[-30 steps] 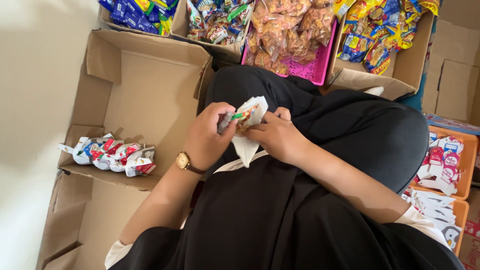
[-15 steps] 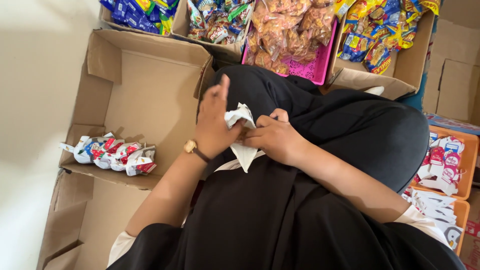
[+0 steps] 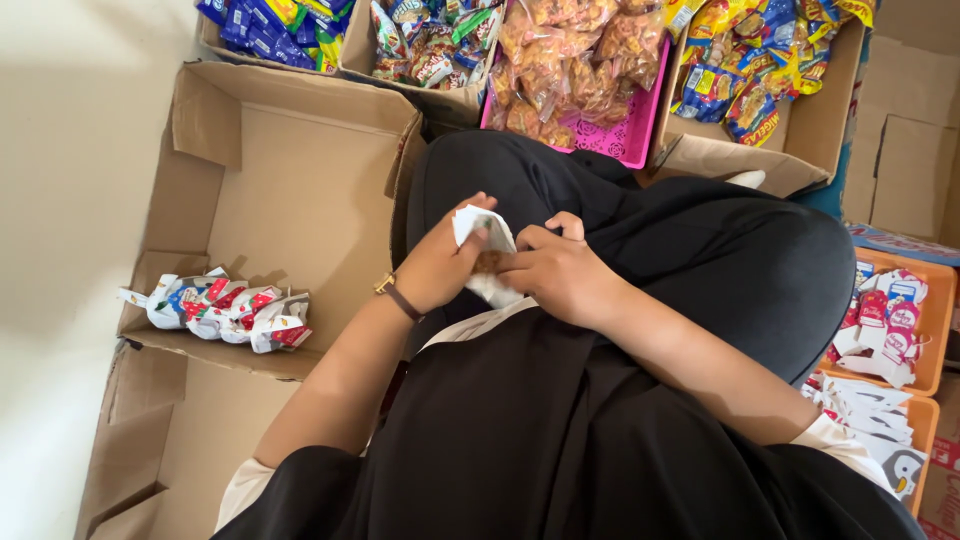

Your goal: The person is packing various snack items into small, penguin-themed gift bags while sitting on the floor surrounded by boxes of supplies.

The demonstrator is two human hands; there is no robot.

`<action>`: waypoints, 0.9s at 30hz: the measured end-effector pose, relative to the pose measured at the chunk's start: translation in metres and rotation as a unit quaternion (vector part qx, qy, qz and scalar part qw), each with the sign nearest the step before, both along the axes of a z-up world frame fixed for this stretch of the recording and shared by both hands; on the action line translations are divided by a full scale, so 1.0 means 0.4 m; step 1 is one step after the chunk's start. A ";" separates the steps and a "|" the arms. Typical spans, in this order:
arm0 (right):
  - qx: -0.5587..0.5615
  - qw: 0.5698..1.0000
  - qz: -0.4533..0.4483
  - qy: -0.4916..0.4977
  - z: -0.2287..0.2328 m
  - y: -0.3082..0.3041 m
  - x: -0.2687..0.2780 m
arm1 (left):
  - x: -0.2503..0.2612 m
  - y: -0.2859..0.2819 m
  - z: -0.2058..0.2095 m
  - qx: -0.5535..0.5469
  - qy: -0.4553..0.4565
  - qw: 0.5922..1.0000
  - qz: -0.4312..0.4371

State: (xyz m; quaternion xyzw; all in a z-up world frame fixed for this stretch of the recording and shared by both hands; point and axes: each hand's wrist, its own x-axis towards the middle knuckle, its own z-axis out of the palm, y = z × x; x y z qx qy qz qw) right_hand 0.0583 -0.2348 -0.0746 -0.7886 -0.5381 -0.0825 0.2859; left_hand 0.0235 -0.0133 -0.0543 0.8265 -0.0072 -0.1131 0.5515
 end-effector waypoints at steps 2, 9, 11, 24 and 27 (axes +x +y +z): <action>0.046 0.997 0.013 0.053 0.024 0.001 -0.004 | -0.002 -0.004 0.012 0.009 -0.005 1.000 0.012; 0.047 0.998 0.009 0.030 0.053 0.015 -0.005 | -0.008 -0.010 0.042 -0.061 -0.008 0.993 0.099; 0.018 1.000 0.004 0.017 0.037 0.005 -0.007 | -0.013 -0.008 -0.002 -0.043 0.005 0.995 0.094; -0.105 0.993 0.042 0.022 0.037 0.001 0.002 | -0.007 -0.040 0.023 -0.017 -0.083 0.990 0.114; -0.105 0.994 0.036 0.021 0.051 -0.004 -0.002 | 0.006 -0.030 0.014 0.008 -0.104 0.987 0.124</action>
